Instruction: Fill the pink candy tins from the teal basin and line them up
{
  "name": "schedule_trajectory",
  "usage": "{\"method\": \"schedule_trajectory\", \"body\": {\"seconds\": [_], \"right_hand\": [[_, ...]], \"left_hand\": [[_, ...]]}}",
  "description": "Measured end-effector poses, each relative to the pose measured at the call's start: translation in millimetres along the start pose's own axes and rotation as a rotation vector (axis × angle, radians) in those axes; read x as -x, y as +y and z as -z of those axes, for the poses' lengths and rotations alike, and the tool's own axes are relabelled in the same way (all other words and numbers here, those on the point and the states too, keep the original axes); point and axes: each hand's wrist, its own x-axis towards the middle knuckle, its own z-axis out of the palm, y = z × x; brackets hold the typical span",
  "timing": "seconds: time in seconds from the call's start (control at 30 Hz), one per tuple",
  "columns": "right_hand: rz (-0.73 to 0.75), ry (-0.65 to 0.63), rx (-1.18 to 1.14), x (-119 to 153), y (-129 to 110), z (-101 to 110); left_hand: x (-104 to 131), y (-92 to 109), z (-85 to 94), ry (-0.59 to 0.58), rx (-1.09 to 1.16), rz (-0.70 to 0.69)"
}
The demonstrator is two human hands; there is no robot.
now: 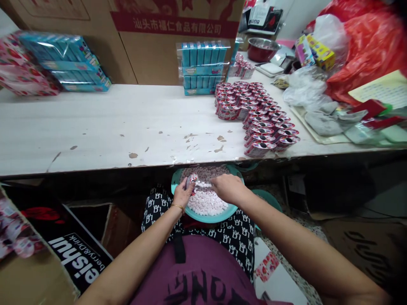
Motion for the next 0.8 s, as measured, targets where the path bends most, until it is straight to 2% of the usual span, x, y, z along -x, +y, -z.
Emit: {"method": "schedule_trajectory", "body": {"seconds": [0.1,0.17,0.27,0.33,0.43,0.5,0.57,0.67,0.73,0.8], "right_hand": [[0.008,-0.003,0.070,6.5,-7.4,9.3],[0.002,0.021,0.071,11.9,-1.4,7.2],[-0.045,0.045,0.018,16.5,18.5,-11.9],[-0.049,0.047,-0.043,13.8,31.8,-31.7],[0.079,0.158,-0.147,1.1,40.0,-56.4],[0.243,0.281,-0.205,-10.3,35.3,-61.2],[0.433,0.363,-0.242,-20.5,24.5,-54.7],[0.646,0.373,-0.271,-28.3,8.1,-29.3],[0.693,0.368,-0.265,-29.3,5.4,-6.9],[0.681,0.399,-0.231,-32.3,14.5,16.3]], "left_hand": [[2.1,2.6,0.8,0.020,0.021,0.017],[5.5,9.1,1.9,0.013,0.104,0.132],[11.5,21.7,3.5,-0.084,0.301,0.339],[14.3,28.5,4.1,-0.137,0.387,0.401],[17.7,35.6,4.6,-0.151,0.412,0.444],[21.0,41.4,4.9,-0.160,0.377,0.426],[25.1,51.1,5.2,-0.198,0.319,0.396],[31.0,74.8,7.3,-0.302,0.272,0.431],[34.2,95.0,12.3,-0.374,0.348,0.441],[37.5,114.7,23.8,-0.381,0.466,0.397]]}}
